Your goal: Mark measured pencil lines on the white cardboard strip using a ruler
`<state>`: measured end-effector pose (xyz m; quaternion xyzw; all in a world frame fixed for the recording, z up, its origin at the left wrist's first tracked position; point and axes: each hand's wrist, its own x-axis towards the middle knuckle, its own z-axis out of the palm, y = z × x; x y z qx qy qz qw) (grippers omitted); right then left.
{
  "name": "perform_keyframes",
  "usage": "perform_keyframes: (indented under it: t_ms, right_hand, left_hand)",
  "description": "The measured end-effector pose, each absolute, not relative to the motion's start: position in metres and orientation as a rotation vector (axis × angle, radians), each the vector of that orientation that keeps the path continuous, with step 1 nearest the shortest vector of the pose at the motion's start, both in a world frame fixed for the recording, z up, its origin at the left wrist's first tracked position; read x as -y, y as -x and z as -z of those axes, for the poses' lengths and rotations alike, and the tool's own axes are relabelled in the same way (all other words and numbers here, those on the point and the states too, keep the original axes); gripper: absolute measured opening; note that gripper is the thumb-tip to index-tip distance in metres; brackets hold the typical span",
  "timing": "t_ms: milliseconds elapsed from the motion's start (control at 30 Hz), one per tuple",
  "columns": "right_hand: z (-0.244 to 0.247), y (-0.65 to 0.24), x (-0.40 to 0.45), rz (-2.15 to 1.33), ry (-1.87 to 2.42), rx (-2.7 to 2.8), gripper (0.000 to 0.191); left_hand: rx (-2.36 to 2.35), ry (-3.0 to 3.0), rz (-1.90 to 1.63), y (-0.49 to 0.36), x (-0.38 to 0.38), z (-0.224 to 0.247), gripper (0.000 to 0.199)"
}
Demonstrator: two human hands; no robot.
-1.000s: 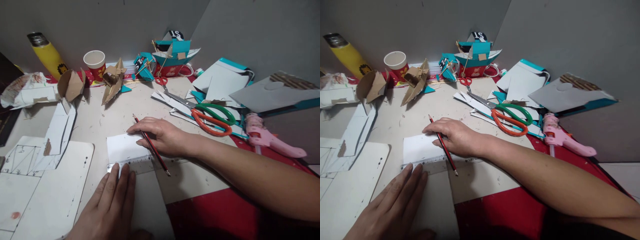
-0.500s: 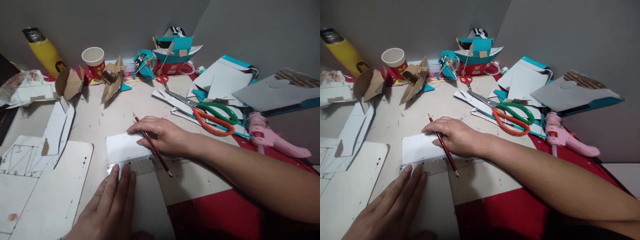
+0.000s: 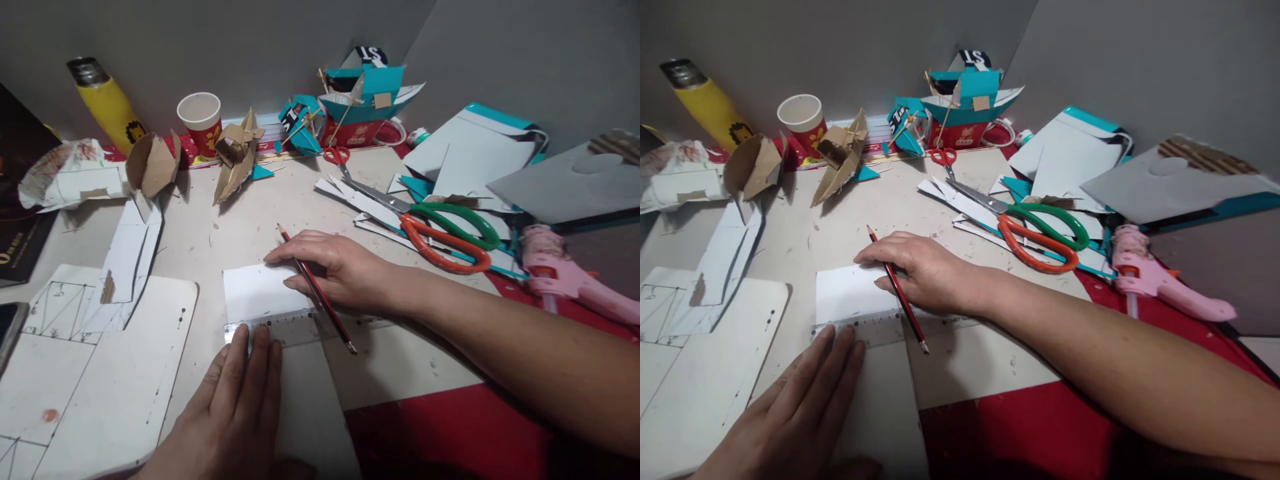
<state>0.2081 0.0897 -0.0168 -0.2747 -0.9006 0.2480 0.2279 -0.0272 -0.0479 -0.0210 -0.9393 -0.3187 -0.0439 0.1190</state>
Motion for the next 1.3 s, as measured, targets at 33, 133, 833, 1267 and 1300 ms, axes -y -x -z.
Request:
perform_keyframes:
  t_ms: [33,133,833,1267,1300]
  right_hand:
    - [0.016,-0.208,-0.089,-0.692,0.760,2.480,0.028]
    - [0.008,-0.208,-0.086,-0.800,0.839,2.410,0.032]
    - [-0.010,-0.157,-0.053,-1.671,1.105,1.752,0.012]
    - [0.007,-0.151,-0.054,-1.631,0.986,1.878,0.011]
    - [0.008,-0.150,-0.054,-1.636,0.994,1.884,0.011]
  left_hand:
    - [0.929,2.747,0.131,0.027,0.048,0.021,0.078]
    - [0.945,2.754,0.146,0.026,0.050,0.022,0.079]
    - [1.066,2.674,0.173,0.013,0.061,0.029,0.085]
    - [1.054,2.684,0.402,0.014,0.056,0.041,0.080]
    - [1.058,2.686,0.401,0.014,0.056,0.041,0.080]
